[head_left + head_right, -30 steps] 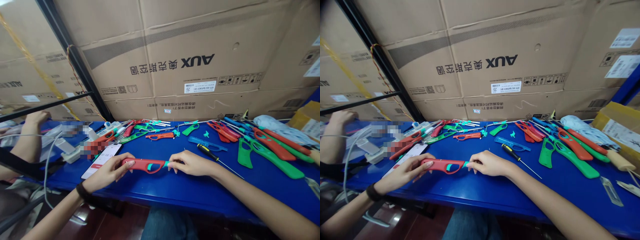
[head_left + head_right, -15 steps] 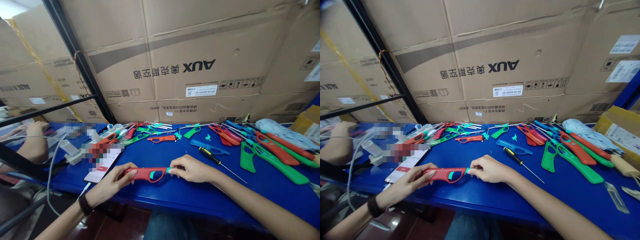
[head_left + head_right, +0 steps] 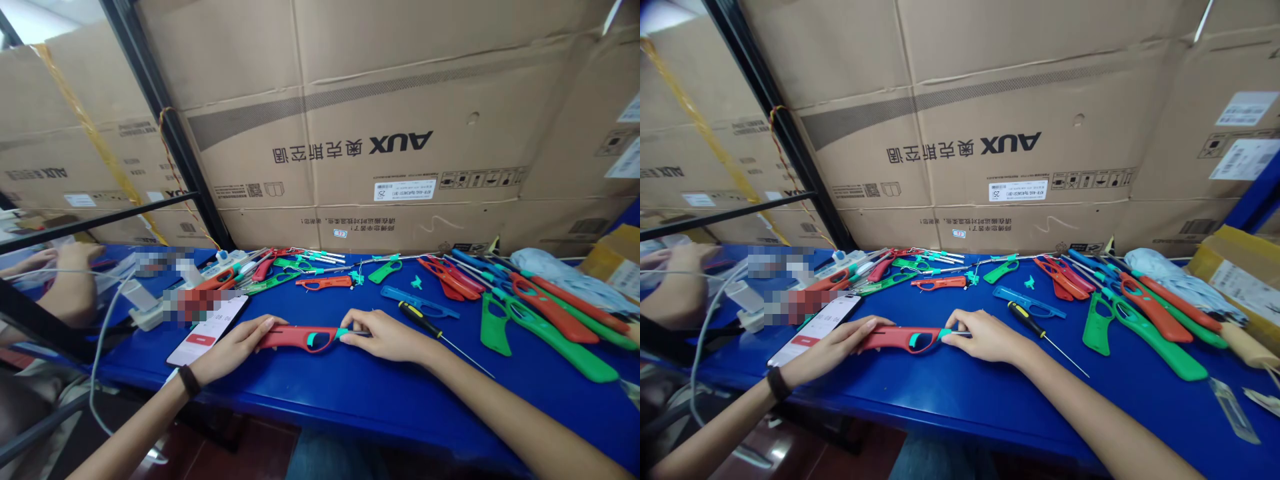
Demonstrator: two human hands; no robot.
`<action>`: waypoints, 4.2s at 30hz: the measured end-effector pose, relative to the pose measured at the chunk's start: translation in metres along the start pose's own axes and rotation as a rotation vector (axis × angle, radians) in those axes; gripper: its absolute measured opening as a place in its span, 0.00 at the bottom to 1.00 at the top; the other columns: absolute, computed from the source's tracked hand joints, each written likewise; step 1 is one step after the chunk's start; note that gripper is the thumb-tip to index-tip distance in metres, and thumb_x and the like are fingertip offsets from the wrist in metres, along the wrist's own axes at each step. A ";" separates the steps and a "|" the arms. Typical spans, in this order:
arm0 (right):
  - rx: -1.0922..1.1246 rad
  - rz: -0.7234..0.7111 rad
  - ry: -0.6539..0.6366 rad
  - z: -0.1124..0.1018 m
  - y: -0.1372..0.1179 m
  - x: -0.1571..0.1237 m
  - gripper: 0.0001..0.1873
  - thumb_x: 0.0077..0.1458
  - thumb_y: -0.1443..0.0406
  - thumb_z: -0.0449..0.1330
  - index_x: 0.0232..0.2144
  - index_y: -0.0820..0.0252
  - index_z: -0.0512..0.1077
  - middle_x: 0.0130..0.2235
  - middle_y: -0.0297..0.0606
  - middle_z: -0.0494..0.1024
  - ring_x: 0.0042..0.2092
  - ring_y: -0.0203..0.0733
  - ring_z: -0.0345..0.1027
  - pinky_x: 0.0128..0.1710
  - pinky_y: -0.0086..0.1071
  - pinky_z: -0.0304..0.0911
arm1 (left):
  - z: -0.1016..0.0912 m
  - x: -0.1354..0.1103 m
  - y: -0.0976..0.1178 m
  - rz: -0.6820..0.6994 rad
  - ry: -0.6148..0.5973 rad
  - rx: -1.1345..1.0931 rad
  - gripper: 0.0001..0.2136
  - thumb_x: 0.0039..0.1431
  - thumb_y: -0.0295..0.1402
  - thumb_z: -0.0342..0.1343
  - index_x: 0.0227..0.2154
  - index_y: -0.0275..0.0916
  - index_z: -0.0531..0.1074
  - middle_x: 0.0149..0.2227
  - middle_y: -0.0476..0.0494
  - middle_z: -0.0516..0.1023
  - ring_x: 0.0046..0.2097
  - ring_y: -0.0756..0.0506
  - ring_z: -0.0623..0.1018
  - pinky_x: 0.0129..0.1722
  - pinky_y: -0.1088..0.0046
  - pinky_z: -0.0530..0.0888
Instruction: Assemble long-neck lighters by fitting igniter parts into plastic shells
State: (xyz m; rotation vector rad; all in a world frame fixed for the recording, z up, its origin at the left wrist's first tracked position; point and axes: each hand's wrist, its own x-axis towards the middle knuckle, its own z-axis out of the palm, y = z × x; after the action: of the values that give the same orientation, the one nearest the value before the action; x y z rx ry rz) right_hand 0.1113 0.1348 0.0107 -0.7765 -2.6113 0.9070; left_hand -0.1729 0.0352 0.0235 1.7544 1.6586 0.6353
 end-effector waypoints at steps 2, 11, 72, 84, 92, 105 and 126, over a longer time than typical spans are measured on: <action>-0.042 0.009 0.030 -0.001 0.003 -0.001 0.12 0.58 0.57 0.55 0.35 0.59 0.69 0.29 0.33 0.73 0.29 0.36 0.65 0.28 0.27 0.55 | 0.000 0.003 -0.007 0.001 0.056 0.017 0.24 0.63 0.49 0.37 0.47 0.38 0.71 0.32 0.47 0.73 0.32 0.47 0.69 0.38 0.71 0.69; -0.226 0.142 0.048 -0.040 0.004 -0.008 0.15 0.57 0.53 0.54 0.30 0.58 0.71 0.32 0.36 0.77 0.33 0.41 0.70 0.30 0.30 0.57 | 0.003 -0.001 -0.004 0.028 0.070 0.045 0.20 0.61 0.47 0.43 0.45 0.40 0.70 0.45 0.43 0.76 0.48 0.41 0.73 0.51 0.66 0.67; -0.541 0.470 0.147 -0.075 0.024 -0.025 0.15 0.58 0.63 0.54 0.47 0.61 0.63 0.41 0.45 0.76 0.40 0.51 0.72 0.33 0.35 0.62 | 0.003 -0.010 0.038 0.667 -0.016 1.244 0.06 0.56 0.21 0.55 0.35 0.34 0.73 0.39 0.40 0.76 0.42 0.41 0.70 0.46 0.64 0.63; -0.307 0.205 0.547 -0.080 0.013 -0.023 0.16 0.58 0.60 0.52 0.47 0.60 0.63 0.46 0.46 0.74 0.43 0.49 0.71 0.40 0.39 0.67 | 0.013 -0.022 0.017 0.389 0.094 0.700 0.18 0.59 0.43 0.53 0.50 0.42 0.67 0.46 0.42 0.74 0.46 0.42 0.74 0.47 0.65 0.71; 0.430 -0.057 0.549 -0.045 -0.038 -0.008 0.20 0.53 0.60 0.59 0.46 0.54 0.59 0.42 0.40 0.76 0.37 0.43 0.75 0.38 0.39 0.72 | 0.051 -0.016 0.021 0.295 0.106 0.317 0.15 0.58 0.39 0.56 0.48 0.45 0.70 0.47 0.44 0.73 0.48 0.44 0.74 0.51 0.66 0.70; 0.557 -0.285 0.605 0.022 -0.076 0.048 0.22 0.52 0.57 0.62 0.48 0.49 0.63 0.37 0.34 0.76 0.35 0.42 0.75 0.28 0.34 0.74 | 0.057 -0.007 0.018 0.244 0.124 0.032 0.15 0.54 0.39 0.60 0.45 0.43 0.73 0.45 0.43 0.74 0.49 0.42 0.72 0.54 0.61 0.66; 0.617 -0.230 0.656 0.029 -0.059 0.042 0.22 0.52 0.57 0.61 0.47 0.51 0.59 0.39 0.35 0.74 0.34 0.40 0.76 0.30 0.31 0.73 | 0.056 -0.008 0.015 0.274 0.152 -0.011 0.14 0.53 0.37 0.61 0.43 0.41 0.73 0.44 0.43 0.75 0.48 0.42 0.73 0.52 0.63 0.68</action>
State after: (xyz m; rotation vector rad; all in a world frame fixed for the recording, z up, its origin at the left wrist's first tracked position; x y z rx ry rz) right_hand 0.0414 0.1054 0.0288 -0.4760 -1.6778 1.0744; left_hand -0.1226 0.0204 -0.0035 1.9860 1.5195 0.9207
